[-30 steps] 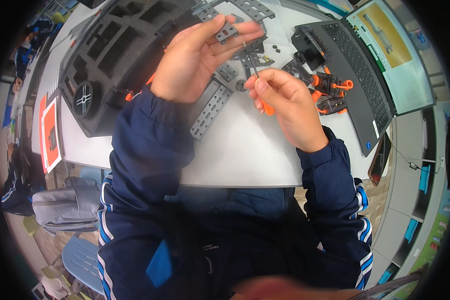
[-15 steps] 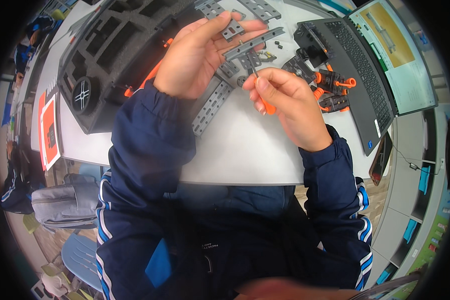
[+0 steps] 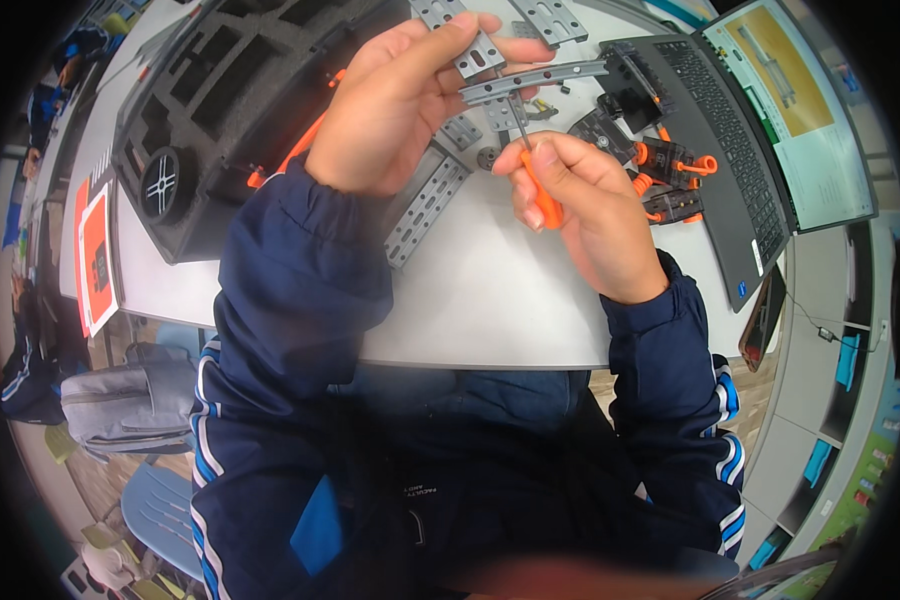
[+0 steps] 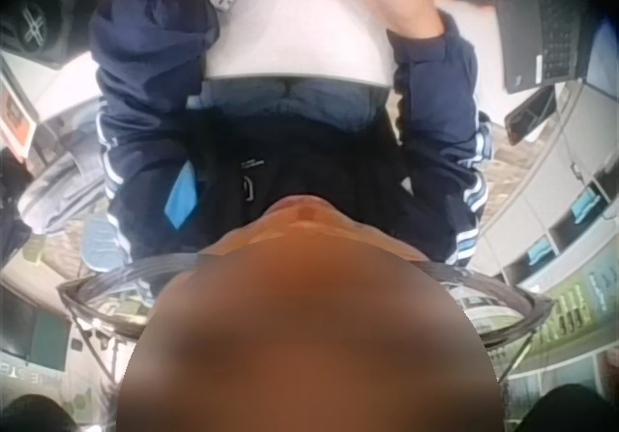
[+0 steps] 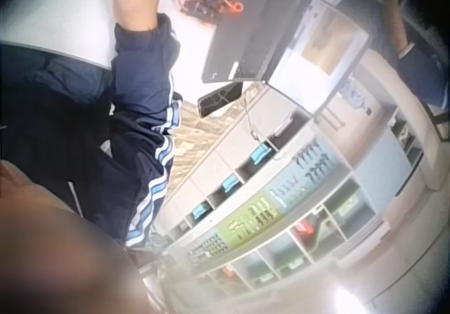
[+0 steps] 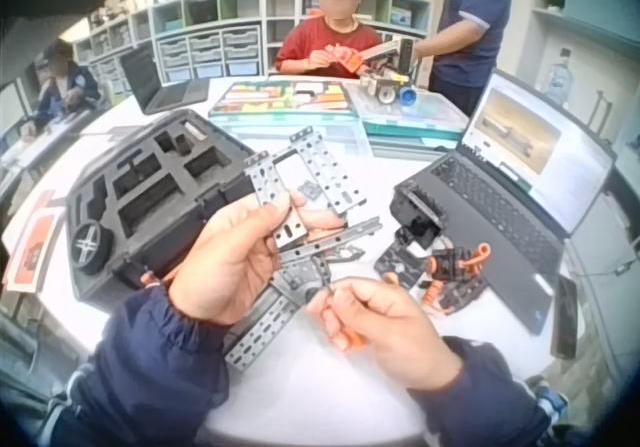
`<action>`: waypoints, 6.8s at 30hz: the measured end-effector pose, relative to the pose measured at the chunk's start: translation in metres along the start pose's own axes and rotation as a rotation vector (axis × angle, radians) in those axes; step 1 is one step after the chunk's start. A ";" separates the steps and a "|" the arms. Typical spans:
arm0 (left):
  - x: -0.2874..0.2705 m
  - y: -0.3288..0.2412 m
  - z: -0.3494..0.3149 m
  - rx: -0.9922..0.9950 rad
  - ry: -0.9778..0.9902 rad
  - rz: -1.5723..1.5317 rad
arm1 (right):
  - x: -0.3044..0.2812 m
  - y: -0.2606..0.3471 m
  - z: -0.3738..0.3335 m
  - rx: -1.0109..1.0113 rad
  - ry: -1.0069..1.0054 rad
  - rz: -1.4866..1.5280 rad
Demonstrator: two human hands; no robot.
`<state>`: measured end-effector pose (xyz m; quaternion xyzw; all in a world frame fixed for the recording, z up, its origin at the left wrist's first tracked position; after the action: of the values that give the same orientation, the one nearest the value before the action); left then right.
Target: The person assembles a metal frame using an orange-handled screwdriver. They align metal brackets, insert screws, and tighten them while seated at a white table with a laptop and other parts nearby.
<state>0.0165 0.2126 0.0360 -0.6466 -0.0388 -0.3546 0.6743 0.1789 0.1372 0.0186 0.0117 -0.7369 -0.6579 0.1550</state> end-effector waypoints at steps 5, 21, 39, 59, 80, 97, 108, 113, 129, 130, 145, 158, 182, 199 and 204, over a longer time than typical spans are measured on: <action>-0.001 0.003 0.001 -0.044 -0.011 -0.135 | 0.000 -0.001 0.000 0.001 0.022 0.024; -0.008 0.008 0.005 -0.003 -0.006 -0.032 | 0.002 0.005 -0.002 0.050 0.059 0.145; 0.000 0.000 -0.001 0.065 0.006 0.045 | 0.001 0.002 -0.002 0.242 0.362 0.685; 0.000 0.009 0.000 0.085 -0.025 0.007 | -0.009 0.007 -0.002 0.244 0.129 0.485; 0.001 0.000 -0.001 0.108 -0.095 0.128 | -0.007 0.013 -0.005 0.344 0.234 0.412; 0.004 0.000 -0.002 0.123 -0.046 0.059 | -0.008 0.012 -0.007 0.397 0.269 0.468; 0.005 -0.001 -0.003 0.088 -0.088 0.078 | -0.007 0.012 -0.007 0.381 0.267 0.491; 0.005 0.001 -0.003 0.122 -0.068 0.052 | -0.008 0.013 -0.006 0.381 0.246 0.487; -0.001 0.005 -0.003 0.115 -0.048 0.164 | -0.010 0.011 -0.004 0.436 0.331 0.685; -0.001 0.006 -0.003 0.116 -0.044 0.149 | -0.010 0.011 -0.004 0.437 0.325 0.673; -0.002 0.009 -0.001 0.124 -0.036 0.114 | -0.009 0.011 -0.004 0.284 0.236 0.417; 0.000 0.008 -0.002 0.133 -0.024 0.179 | -0.014 0.007 0.002 0.105 0.043 0.117; 0.003 0.003 -0.002 0.180 -0.060 0.146 | -0.012 0.009 0.001 0.101 -0.003 -0.006; 0.006 0.003 -0.003 0.162 -0.080 0.153 | -0.010 0.008 0.000 0.033 -0.056 -0.038; 0.007 0.006 -0.003 0.145 -0.060 0.176 | -0.011 0.007 0.001 0.104 -0.034 -0.063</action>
<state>0.0235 0.2064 0.0338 -0.6074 -0.0276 -0.2707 0.7464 0.1909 0.1412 0.0225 0.0320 -0.7718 -0.6234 0.1208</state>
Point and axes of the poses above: each hand's wrist, its own z-axis towards the middle knuckle, its own x-axis out of the palm, y = z × x, the point moved 3 cm from there along z, towards the middle knuckle, and after that the axes turned 5 degrees about -y, right-handed, at the moved point
